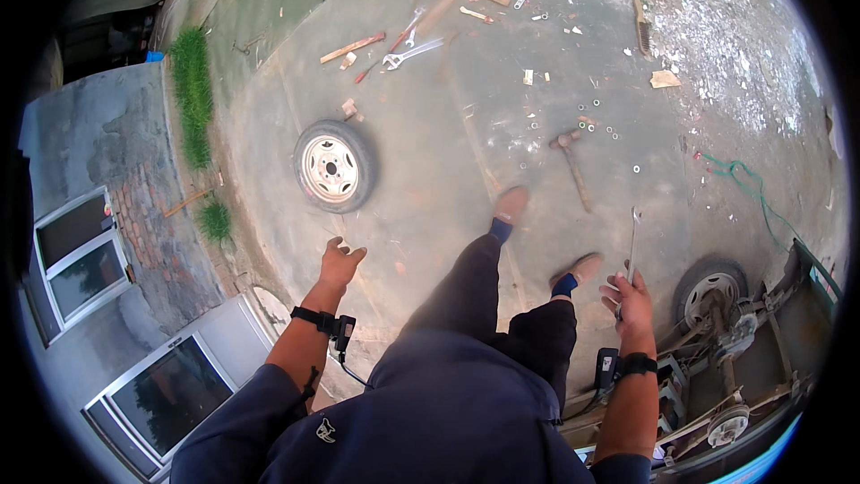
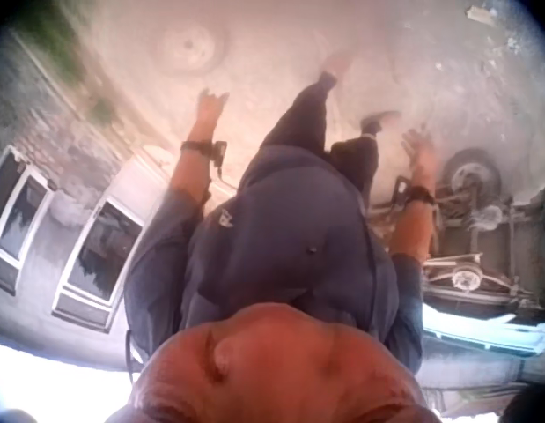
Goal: The person removes a wheel from a blue tricycle using a wrench, picks up metal tools and washers from the ground, and then uses a long metal rod to adjust the axle assembly.
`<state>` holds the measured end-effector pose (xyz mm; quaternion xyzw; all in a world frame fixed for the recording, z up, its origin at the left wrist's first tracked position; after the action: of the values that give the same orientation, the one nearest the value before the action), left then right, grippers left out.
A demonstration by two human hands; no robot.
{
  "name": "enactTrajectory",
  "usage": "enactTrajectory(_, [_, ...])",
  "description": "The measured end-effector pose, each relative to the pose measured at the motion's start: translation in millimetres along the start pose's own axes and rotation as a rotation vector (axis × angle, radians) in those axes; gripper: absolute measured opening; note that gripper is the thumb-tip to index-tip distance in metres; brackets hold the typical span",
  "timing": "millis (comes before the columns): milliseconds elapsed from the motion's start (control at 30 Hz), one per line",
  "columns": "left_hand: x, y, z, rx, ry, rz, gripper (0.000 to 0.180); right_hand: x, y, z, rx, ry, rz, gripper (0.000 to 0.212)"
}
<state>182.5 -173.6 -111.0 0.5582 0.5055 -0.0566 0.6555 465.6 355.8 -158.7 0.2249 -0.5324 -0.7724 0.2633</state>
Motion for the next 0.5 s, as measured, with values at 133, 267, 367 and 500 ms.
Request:
enactTrajectory(133, [12.5, 17.2, -84.4, 0.216, -0.013, 0.096, 0.08, -8.0, 26.6, -3.0, -0.116, -0.069, 0.046, 0.042])
enactTrajectory(267, [53.3, 20.5, -161.9, 0.52, -0.032, 0.331, 0.068, -14.4, 91.7, 25.2, -0.264, -0.011, 0.09, 0.026])
enactTrajectory(367, [106.5, 118.1, -254.7, 0.614, -0.095, 0.602, 0.06, -53.0, 131.6, 24.0, -0.438, 0.244, 0.054, 0.034])
enactTrajectory(500, [186.0, 282.1, -322.0, 0.831, -0.268, 1.009, 0.056, -98.3, 195.9, 16.7, -0.922, 0.263, -0.124, 0.041])
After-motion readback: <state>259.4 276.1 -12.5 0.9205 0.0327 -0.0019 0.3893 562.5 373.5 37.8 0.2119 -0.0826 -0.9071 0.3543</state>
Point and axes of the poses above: each hand's wrist, its own y-axis away from the middle knuckle, its own x-axis out of the palm, z = x × y, the point moved 3 cm from there along -y, towards the middle knuckle, and after that the axes turned 2 degrees about -y, right-handed, at the moved point
